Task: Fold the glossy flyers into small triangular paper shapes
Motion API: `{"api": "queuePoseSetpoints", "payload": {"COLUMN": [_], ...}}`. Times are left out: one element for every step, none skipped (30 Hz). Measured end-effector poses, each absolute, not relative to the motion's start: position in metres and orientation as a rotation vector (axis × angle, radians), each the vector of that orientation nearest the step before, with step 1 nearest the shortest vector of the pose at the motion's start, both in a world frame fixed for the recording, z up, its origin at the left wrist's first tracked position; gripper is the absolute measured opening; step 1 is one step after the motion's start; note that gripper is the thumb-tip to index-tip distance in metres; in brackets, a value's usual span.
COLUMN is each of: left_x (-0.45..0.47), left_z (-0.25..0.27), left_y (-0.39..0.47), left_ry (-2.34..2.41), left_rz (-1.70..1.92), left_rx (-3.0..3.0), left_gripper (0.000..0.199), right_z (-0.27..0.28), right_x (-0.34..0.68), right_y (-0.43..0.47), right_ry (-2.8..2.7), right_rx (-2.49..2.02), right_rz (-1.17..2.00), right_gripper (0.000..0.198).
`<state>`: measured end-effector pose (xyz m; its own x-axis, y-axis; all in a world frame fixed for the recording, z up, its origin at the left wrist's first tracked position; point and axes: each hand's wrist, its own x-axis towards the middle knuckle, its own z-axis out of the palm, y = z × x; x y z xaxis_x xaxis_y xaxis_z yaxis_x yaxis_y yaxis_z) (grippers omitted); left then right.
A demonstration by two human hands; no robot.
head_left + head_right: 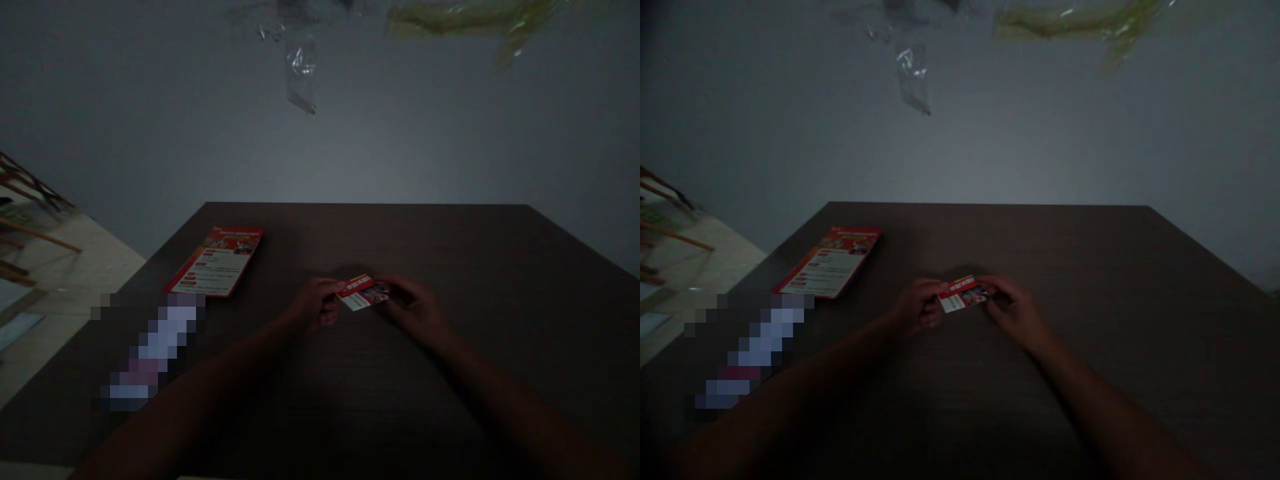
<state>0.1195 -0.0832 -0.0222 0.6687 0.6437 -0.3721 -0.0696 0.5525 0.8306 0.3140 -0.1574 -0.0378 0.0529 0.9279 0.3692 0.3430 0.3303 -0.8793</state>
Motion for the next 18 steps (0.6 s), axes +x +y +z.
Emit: {"api": "queuePoseSetpoints", "payload": {"left_x": [0.119,0.119,0.119,0.118,0.117,0.117,0.117,0.117,0.117,0.118,0.119,0.119,0.119,0.119,0.119,0.117,0.116,0.114], "left_z": [-0.022,-0.021,-0.020,-0.019,-0.018,-0.017,-0.017,-0.017,-0.018,-0.019,-0.021,-0.023,-0.025,-0.027,-0.029,-0.030,-0.030,-0.030], "left_y": [-0.083,-0.084,-0.084,-0.084,-0.084,-0.083,-0.083,-0.083,-0.083,-0.083,-0.083,-0.083,-0.084,-0.084,-0.084,-0.085,-0.085,-0.086], "left_ry": [0.725,0.718,0.716,0.720,0.729,0.738,0.746,0.749,0.743,0.732,0.723,0.720,0.726,0.738,0.752,0.762,0.764,0.757], "left_rz": [0.437,0.401,0.365,0.328,0.290,0.251,0.213,0.185,0.173,0.188,0.232,0.297,0.374,0.447,0.513,0.572,0.624,0.662], "left_rx": [0.893,0.893,0.894,0.890,0.880,0.866,0.852,0.842,0.846,0.871,0.917,0.981,1.064,1.160,1.262,1.361,1.455,1.546], "left_gripper": [0.025,0.025,0.025,0.024,0.024,0.024,0.023,0.024,0.025,0.030,0.035,0.041,0.046,0.050,0.054,0.056,0.057,0.057], "right_z": [-0.037,-0.036,-0.035,-0.034,-0.033,-0.032,-0.032,-0.032,-0.032,-0.031,-0.031,-0.031,-0.031,-0.030,-0.029,-0.028,-0.026,-0.025], "right_x": [0.314,0.315,0.315,0.315,0.315,0.315,0.315,0.315,0.314,0.313,0.312,0.311,0.309,0.308,0.306,0.305,0.304,0.303], "right_y": [-0.158,-0.159,-0.159,-0.160,-0.160,-0.160,-0.160,-0.160,-0.160,-0.160,-0.160,-0.160,-0.161,-0.161,-0.161,-0.162,-0.162,-0.163], "right_ry": [-1.606,-1.686,-1.743,-1.778,-1.791,-1.791,-1.788,-1.784,-1.775,-1.762,-1.739,-1.702,-1.646,-1.575,-1.497,-1.418,-1.344,-1.287], "right_rx": [-1.207,-1.195,-1.182,-1.173,-1.170,-1.172,-1.178,-1.186,-1.195,-1.209,-1.228,-1.250,-1.273,-1.297,-1.321,-1.345,-1.364,-1.376], "right_rz": [0.552,0.447,0.365,0.307,0.266,0.242,0.231,0.232,0.250,0.284,0.333,0.393,0.460,0.538,0.626,0.720,0.805,0.881], "right_gripper": [0.032,0.032,0.031,0.029,0.026,0.023,0.020,0.018,0.016,0.015,0.014,0.012,0.012,0.013,0.014,0.017,0.019,0.022]}}
